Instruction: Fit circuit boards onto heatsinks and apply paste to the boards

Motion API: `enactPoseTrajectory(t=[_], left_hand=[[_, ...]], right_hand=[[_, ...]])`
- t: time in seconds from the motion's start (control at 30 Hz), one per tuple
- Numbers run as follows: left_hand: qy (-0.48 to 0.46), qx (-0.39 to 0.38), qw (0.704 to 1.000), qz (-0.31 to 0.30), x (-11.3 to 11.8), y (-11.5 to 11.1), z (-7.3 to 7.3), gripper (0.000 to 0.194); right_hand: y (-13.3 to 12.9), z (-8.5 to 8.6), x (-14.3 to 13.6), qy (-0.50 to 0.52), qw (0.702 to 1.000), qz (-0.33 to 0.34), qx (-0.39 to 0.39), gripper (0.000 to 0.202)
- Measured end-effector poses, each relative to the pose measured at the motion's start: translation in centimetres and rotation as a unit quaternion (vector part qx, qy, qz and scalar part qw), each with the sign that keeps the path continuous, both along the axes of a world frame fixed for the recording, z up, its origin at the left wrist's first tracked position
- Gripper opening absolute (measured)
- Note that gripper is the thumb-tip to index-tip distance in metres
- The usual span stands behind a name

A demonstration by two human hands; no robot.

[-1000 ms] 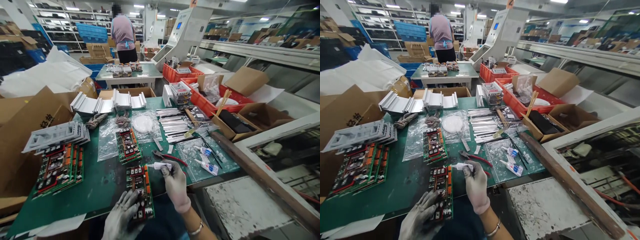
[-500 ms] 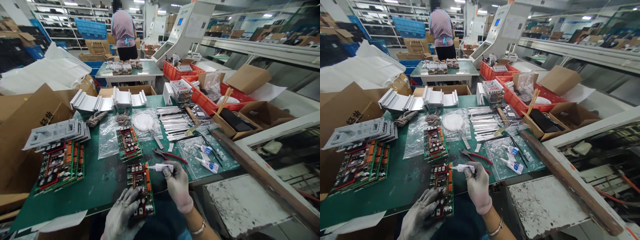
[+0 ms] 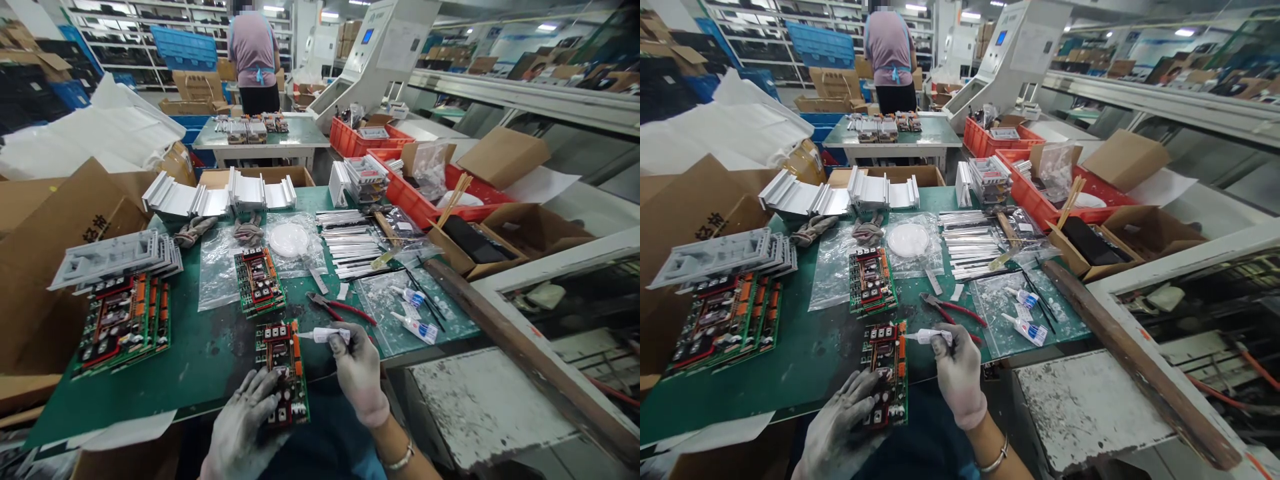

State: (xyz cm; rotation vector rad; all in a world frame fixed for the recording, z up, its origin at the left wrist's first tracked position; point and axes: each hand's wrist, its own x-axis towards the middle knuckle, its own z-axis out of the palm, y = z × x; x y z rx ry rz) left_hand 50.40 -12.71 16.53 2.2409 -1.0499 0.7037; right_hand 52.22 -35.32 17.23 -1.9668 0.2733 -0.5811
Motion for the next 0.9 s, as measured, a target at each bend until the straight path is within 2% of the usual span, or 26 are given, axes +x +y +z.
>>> enactPoseTrajectory(t=[0.3, 0.6, 0.9], left_hand=[[-0.003, 0.003, 1.000, -0.003, 0.1, -0.2, 0.3, 0.022], [-0.003, 0.003, 1.000, 0.007, 0.0, -0.3, 0.3, 0.017], [0.006, 0.010, 1.000, -0.001, 0.0, -0.3, 0.7, 0.018]], right_hand=[[0.0, -0.3, -1.4, -0.039, 0.999, 0.018, -0.028, 0.017], [-0.5, -0.4, -2.0, -0.100, 0.993, 0.069, -0.007, 0.007], [-0.3, -0.6, -2.4, -0.108, 0.990, 0.088, 0.013, 0.005]])
